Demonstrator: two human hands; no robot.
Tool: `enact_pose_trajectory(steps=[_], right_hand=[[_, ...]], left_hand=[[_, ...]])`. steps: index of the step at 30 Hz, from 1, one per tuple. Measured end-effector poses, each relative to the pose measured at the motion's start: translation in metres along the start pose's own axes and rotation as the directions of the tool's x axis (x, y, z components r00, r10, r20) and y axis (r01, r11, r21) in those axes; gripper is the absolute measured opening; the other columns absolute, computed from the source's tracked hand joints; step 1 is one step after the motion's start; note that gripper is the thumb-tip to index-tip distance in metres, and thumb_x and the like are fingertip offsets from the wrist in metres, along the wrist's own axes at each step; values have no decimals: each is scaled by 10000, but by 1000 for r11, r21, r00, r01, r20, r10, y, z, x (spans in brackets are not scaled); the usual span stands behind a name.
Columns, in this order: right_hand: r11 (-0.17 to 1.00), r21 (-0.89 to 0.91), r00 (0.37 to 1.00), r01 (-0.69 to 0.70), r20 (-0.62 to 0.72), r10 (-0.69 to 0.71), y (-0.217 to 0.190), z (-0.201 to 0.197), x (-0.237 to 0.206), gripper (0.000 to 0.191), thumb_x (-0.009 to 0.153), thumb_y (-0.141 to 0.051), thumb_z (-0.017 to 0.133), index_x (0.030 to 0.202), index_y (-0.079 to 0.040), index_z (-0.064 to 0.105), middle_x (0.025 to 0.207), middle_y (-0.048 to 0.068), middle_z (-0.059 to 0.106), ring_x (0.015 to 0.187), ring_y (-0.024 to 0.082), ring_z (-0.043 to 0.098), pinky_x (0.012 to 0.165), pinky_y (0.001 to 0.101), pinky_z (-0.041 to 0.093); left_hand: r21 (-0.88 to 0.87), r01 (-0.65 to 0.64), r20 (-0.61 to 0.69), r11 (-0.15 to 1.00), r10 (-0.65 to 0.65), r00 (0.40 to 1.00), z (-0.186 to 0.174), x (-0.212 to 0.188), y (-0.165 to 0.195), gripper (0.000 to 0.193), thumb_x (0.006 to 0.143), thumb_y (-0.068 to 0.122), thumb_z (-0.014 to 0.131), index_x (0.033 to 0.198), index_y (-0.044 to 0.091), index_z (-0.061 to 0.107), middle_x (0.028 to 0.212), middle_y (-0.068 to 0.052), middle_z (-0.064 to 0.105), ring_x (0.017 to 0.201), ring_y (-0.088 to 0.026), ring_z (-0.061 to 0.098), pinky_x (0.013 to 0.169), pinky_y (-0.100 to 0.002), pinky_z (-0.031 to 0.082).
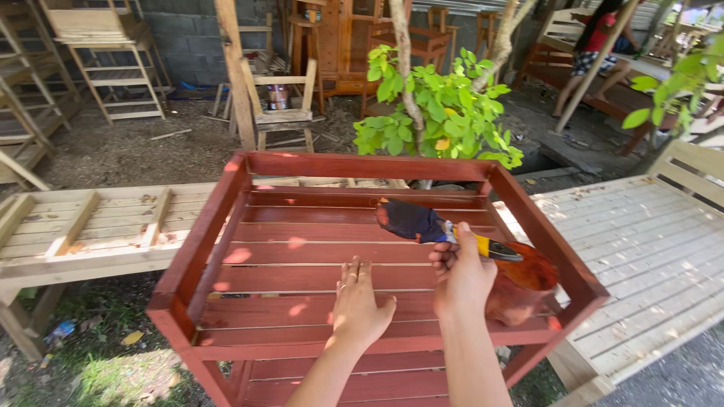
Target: The person applies reddish-brown stain to a wooden shelving unit using a brush. They repeatedly dip the brush into a container of stain and coat the slats and frame of the unit, working across the top surface and edges.
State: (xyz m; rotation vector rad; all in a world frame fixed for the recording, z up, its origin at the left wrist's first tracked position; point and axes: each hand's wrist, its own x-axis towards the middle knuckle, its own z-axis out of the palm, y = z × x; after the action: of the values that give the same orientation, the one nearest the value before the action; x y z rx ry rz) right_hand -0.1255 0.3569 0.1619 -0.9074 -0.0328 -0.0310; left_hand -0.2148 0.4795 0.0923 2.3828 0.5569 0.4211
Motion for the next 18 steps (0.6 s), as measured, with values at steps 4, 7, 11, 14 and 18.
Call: enact_pose_trajectory(steps=[4, 7, 11, 14, 18], right_hand=[[992, -98, 993, -81, 77, 89, 70, 69, -14, 214, 956, -244, 686, 1008, -38, 659, 671, 65, 650, 526, 143, 614, 484, 257, 463], [976, -184, 983, -118, 119, 141, 117, 110, -24, 179, 936, -231, 667, 1014, -71, 685, 651, 63, 646, 510, 141, 605, 468, 257, 442], [937, -332, 967, -112, 182, 180, 172, 148, -30, 243, 962, -243, 667, 909, -8, 706, 645, 80, 658, 497, 148, 604, 465, 265, 440], [911, -401, 944, -92, 256, 208, 205, 166, -26, 307, 969, -259, 659, 849, 21, 695, 629, 106, 693, 478, 153, 616, 452, 264, 442], [886, -454, 924, -98, 289, 250, 238, 189, -13, 364, 967, -267, 672, 802, 58, 678, 609, 109, 657, 449, 159, 615, 426, 277, 491]], left_hand=[[126, 30, -75, 992, -20, 997, -51, 0, -75, 787, 872, 312, 708, 1499, 13, 339, 1624, -183, 267, 1536, -354, 194, 1217, -501, 240], [162, 61, -126, 985, -41, 991, -80, 3, -120, 734, 884, 304, 683, 1479, 2, 378, 1617, -187, 279, 1526, -356, 211, 1214, -499, 239], [209, 31, -173, 977, 5, 985, -106, 10, -161, 714, 883, 304, 670, 1454, -34, 406, 1597, -218, 299, 1503, -375, 237, 1200, -497, 246], [200, 23, -166, 979, 10, 986, -112, 17, -175, 663, 899, 295, 647, 1440, -28, 439, 1585, -222, 327, 1499, -378, 256, 1209, -489, 249], [212, 14, -185, 977, 26, 982, -109, 23, -181, 634, 900, 282, 627, 1428, -26, 461, 1575, -241, 330, 1496, -376, 267, 1198, -493, 245]])
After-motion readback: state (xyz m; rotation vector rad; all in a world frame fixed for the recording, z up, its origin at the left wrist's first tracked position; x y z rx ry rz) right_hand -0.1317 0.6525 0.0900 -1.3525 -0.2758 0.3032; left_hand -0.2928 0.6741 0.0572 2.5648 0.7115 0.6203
